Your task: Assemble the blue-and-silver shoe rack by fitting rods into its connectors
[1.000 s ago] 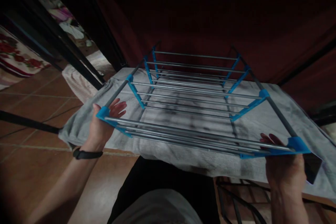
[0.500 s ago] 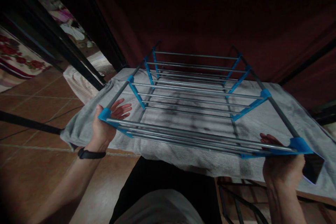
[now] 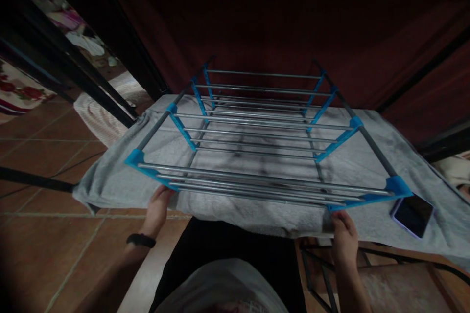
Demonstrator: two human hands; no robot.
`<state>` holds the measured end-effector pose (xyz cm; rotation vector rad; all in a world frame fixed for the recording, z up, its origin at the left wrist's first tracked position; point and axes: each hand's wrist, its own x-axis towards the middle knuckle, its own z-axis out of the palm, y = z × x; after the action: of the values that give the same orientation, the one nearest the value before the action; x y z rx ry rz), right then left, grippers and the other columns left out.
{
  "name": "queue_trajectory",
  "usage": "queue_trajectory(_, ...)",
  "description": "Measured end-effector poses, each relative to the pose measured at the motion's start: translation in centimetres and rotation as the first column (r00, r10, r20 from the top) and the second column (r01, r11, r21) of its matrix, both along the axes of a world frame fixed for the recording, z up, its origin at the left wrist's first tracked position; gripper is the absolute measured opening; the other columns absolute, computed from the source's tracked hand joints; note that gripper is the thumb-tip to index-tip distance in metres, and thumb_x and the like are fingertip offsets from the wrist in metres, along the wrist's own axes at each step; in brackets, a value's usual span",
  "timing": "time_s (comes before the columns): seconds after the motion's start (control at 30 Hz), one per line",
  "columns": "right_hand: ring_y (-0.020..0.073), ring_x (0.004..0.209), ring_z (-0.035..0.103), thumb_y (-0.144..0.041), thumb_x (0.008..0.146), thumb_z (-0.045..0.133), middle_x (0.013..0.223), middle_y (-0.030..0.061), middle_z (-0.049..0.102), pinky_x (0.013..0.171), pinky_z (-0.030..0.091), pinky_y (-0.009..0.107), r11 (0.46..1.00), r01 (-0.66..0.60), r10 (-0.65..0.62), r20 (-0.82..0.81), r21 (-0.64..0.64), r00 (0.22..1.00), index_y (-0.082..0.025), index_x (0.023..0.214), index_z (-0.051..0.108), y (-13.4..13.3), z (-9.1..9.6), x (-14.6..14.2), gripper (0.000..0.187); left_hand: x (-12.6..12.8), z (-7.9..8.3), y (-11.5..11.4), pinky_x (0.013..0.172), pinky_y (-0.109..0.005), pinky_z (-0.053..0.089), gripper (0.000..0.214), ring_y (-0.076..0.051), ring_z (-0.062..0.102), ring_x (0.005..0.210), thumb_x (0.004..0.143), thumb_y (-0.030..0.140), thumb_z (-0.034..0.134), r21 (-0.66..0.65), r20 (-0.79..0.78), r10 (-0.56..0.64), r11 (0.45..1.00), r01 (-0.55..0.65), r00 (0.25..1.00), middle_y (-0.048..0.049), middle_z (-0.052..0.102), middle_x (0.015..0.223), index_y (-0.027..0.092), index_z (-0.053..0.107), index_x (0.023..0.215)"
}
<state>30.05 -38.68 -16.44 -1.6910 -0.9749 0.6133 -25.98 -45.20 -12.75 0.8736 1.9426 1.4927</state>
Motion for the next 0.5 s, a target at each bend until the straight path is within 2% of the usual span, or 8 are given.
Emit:
queue_trajectory(0.07, 0.0219, 0.08, 0.057, -0.046, 0.069, 0.063, 0.084, 0.0039, 0.063, 0.078, 0.044, 0.037, 0.994, -0.083, 0.09, 0.099, -0.074, 0.991, -0.019, 0.09, 0.062, -0.4, -1.0, 0.3, 0.035, 0.3, -0.8, -0.9, 0.093, -0.04, 0.051, 0.035, -0.025, 0.064, 0.095, 0.067, 0.04, 0.06, -0.074, -0.124, -0.078, 0.995, 0.07, 0.989, -0.0069, 0.07, 0.094, 0.019, 0.065, 0.094)
queue_trajectory(0.13, 0.0214, 0.077, 0.058, -0.046, 0.071, 0.062, 0.083, 0.0035, 0.063, 0.075, 0.043, 0.035, 0.98, -0.147, 0.174, 0.216, -0.135, 0.961, -0.02, 0.093, 0.059, -0.2, -1.3, 0.5, 0.035, 0.0, -1.1, -1.0, 0.093, -0.041, 0.051, 0.041, -0.026, 0.065, 0.096, 0.066, 0.043, 0.062, -0.111, -0.182, -0.147, 0.986, 0.128, 0.972, -0.0087, 0.07, 0.101, 0.019, 0.063, 0.099)
queue_trajectory(0.23, 0.0214, 0.071, 0.058, -0.05, 0.072, 0.062, 0.077, 0.0036, 0.063, 0.069, 0.044, 0.033, 0.976, -0.142, 0.186, 0.292, -0.166, 0.938, -0.022, 0.092, 0.053, 0.4, -0.8, 0.3, 0.035, -1.1, -1.6, -0.3, 0.086, -0.04, 0.054, 0.045, -0.027, 0.067, 0.091, 0.067, 0.052, 0.064, -0.182, -0.263, -0.228, 0.966, 0.184, 0.938, -0.0107, 0.07, 0.099, 0.019, 0.061, 0.097)
queue_trajectory(0.37, 0.0218, 0.072, 0.06, -0.056, 0.073, 0.063, 0.081, 0.0053, 0.065, 0.071, 0.047, 0.035, 0.986, -0.14, 0.159, 0.29, -0.086, 0.944, -0.023, 0.093, 0.05, 0.9, -0.2, -0.8, 0.041, -2.4, -2.6, 0.8, 0.075, -0.04, 0.053, 0.044, -0.029, 0.066, 0.081, 0.068, 0.058, 0.06, -0.314, -0.429, -0.245, 0.943, 0.111, 0.869, -0.0101, 0.069, 0.087, 0.019, 0.061, 0.089)
queue_trajectory(0.5, 0.0216, 0.073, 0.059, -0.054, 0.076, 0.064, 0.083, 0.0055, 0.065, 0.073, 0.047, 0.036, 0.997, -0.066, 0.075, 0.331, -0.036, 0.941, -0.021, 0.095, 0.052, 1.3, -0.6, -1.5, 0.039, -2.8, -2.7, 1.1, 0.07, -0.04, 0.052, 0.039, -0.032, 0.066, 0.082, 0.074, 0.057, 0.055, -0.426, -0.543, -0.296, 0.904, 0.046, 0.786, -0.0101, 0.068, 0.079, 0.02, 0.062, 0.085)
